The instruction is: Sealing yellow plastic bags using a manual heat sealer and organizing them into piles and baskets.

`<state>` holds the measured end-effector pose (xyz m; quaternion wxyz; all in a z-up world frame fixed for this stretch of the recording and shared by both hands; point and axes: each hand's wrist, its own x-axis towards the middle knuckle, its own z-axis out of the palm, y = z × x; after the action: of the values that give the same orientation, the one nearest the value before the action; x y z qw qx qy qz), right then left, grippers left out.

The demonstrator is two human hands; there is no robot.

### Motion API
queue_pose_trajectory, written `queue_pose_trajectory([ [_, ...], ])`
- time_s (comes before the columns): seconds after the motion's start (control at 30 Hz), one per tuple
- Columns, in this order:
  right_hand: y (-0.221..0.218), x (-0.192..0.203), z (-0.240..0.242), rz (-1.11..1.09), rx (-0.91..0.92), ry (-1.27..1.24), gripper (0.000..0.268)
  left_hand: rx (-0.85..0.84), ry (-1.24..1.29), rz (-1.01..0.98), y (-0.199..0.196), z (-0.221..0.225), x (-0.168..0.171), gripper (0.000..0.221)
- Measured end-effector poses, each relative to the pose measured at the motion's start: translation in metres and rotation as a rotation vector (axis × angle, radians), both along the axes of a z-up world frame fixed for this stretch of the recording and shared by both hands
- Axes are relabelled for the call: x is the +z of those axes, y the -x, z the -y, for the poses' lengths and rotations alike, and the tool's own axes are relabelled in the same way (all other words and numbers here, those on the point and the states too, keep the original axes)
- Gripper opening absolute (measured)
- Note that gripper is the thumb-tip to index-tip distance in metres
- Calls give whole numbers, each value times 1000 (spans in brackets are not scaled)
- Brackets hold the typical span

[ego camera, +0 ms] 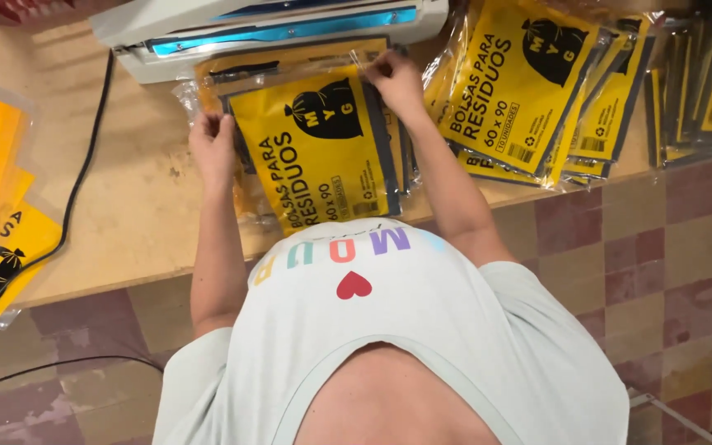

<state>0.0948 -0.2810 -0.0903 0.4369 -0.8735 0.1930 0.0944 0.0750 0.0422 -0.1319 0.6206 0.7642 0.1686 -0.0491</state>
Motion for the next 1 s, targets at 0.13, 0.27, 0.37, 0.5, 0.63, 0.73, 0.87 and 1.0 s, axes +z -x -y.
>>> queue_pose_trajectory([
  [0.13, -27, -43, 11, 188, 10, 122, 15, 90, 11, 48, -28, 16, 28, 12],
  [0.27, -60, -58, 14, 303, -79, 215, 17, 173, -7, 55, -67, 22, 2, 11],
  [0.37, -74, -79, 21, 416, -80, 272, 9, 220, -34, 71, -85, 25, -18, 9],
  [0.5, -77, -83, 21, 651, 27, 414, 14, 261, -88, 90, -95, 27, -31, 14],
  [0.63, -76, -3, -10, 551, 89, 525, 15, 267, -56, 12, -94, 31, -5, 14],
  [0.73, -93, 72, -41, 1260, 419, 561, 17, 269, -11, 10, -93, 34, 6, 12],
  [0.87, -141, 97, -52, 1184, 614, 772, 25, 292, 13, -16, -89, 34, 5, 10],
  [1.0, -169, 72, -59, 142, 760, 757, 54, 284, -80, 12, -100, 28, -30, 21],
])
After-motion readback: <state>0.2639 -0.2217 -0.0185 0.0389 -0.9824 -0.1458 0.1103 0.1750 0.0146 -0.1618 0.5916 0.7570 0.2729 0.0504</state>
